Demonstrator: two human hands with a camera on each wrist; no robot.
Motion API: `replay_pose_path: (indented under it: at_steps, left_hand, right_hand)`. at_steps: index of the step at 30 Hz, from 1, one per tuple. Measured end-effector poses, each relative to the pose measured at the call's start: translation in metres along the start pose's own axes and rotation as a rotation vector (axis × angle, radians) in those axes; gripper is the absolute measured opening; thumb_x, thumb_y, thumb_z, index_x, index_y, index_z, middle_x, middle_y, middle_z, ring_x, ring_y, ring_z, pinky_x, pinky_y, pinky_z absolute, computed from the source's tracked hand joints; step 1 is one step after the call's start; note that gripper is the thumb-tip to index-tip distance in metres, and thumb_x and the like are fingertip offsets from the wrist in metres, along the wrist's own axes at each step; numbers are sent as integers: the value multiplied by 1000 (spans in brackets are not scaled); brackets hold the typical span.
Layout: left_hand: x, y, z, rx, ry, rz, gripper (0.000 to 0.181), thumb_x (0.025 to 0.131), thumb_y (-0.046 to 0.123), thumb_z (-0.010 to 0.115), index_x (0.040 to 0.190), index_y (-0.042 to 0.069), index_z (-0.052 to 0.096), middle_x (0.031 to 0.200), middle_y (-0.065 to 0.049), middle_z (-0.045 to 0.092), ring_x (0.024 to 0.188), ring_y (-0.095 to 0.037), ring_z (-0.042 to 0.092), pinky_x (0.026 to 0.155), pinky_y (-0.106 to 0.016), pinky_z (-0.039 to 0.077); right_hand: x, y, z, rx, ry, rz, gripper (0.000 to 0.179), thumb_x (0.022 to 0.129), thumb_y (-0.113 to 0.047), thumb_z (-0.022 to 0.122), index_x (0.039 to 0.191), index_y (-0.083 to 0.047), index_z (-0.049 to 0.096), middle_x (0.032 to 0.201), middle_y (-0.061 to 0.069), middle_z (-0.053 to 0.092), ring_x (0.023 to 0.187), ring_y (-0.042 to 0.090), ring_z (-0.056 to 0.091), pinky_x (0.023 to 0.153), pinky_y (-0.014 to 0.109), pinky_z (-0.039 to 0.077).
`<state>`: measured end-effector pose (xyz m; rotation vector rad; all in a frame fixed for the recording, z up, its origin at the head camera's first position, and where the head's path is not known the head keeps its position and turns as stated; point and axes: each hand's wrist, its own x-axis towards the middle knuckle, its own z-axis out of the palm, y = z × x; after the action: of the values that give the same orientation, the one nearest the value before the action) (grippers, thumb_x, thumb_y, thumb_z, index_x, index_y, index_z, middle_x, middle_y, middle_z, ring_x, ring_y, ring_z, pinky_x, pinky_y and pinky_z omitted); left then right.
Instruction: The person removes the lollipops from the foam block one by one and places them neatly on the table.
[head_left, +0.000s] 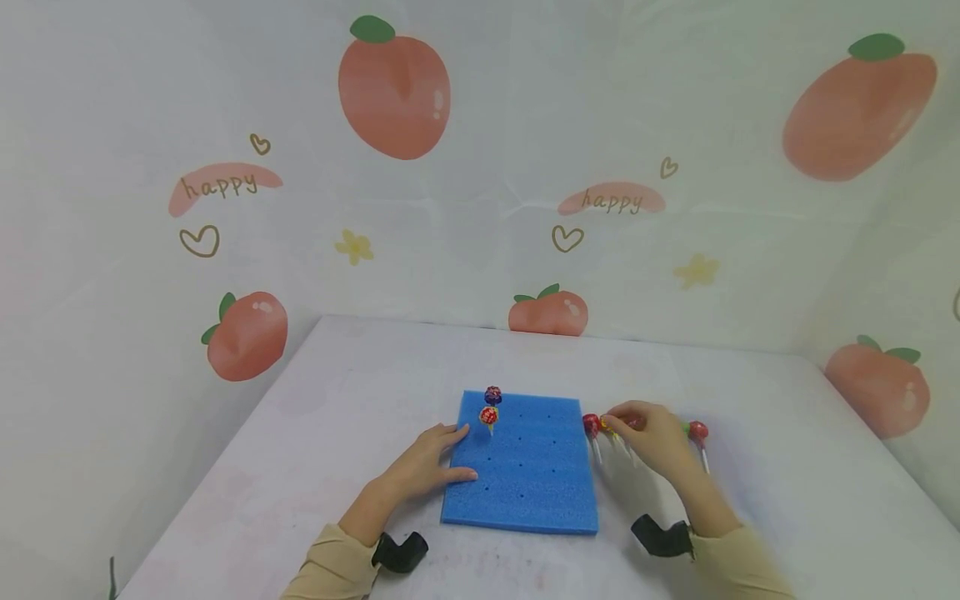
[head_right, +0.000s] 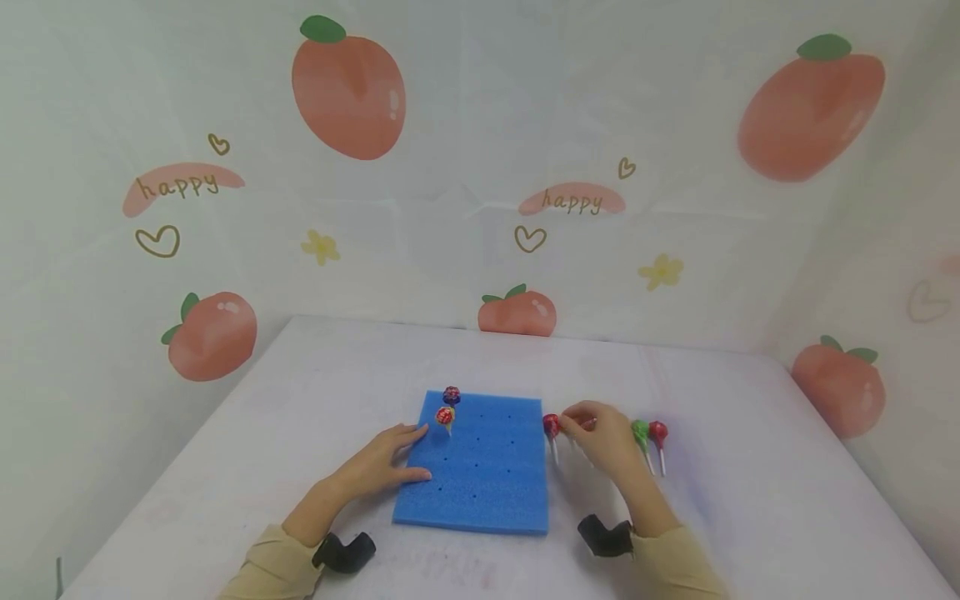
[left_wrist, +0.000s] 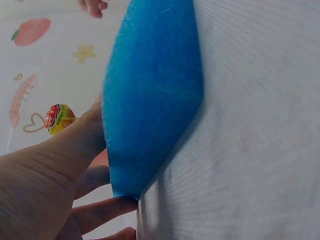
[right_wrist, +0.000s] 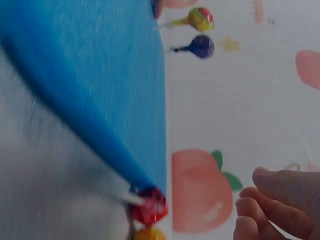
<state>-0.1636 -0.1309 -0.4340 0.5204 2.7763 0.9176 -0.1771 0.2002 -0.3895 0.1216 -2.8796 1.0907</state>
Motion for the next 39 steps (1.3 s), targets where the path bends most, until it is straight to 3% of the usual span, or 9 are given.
replay_pose_path:
  at_steps: [7,24,39]
  left_hand:
    - [1,-1,0,1,-1,3,74,82,41,68,140,4,41,144,-22,40,136,-43,32,109,-57,31]
    - [2,0,0,6,-8,-21,75,81,43,68,140,5,41,144,-21,41,137,-43,30,109,-57,30]
    - [2,0,-1,5,-3,-12,74,81,42,69,139,4,42,143,-22,42,137,-43,30,109,-58,30]
  right_hand:
    - [4,-19,27,77,-11,-72,17,87,-18,65,97,-5,70,92,10,70,74,14,58,59,17,49]
    - [17,-52,87,162,-109,-237,18,85,-16,67,97,-3,70,85,8,70,64,7,58,55,16,47]
    - [24,-62,108,245,-197,-215,26,85,-19,68,105,-2,68,82,9,68,61,8,56,49,19,45]
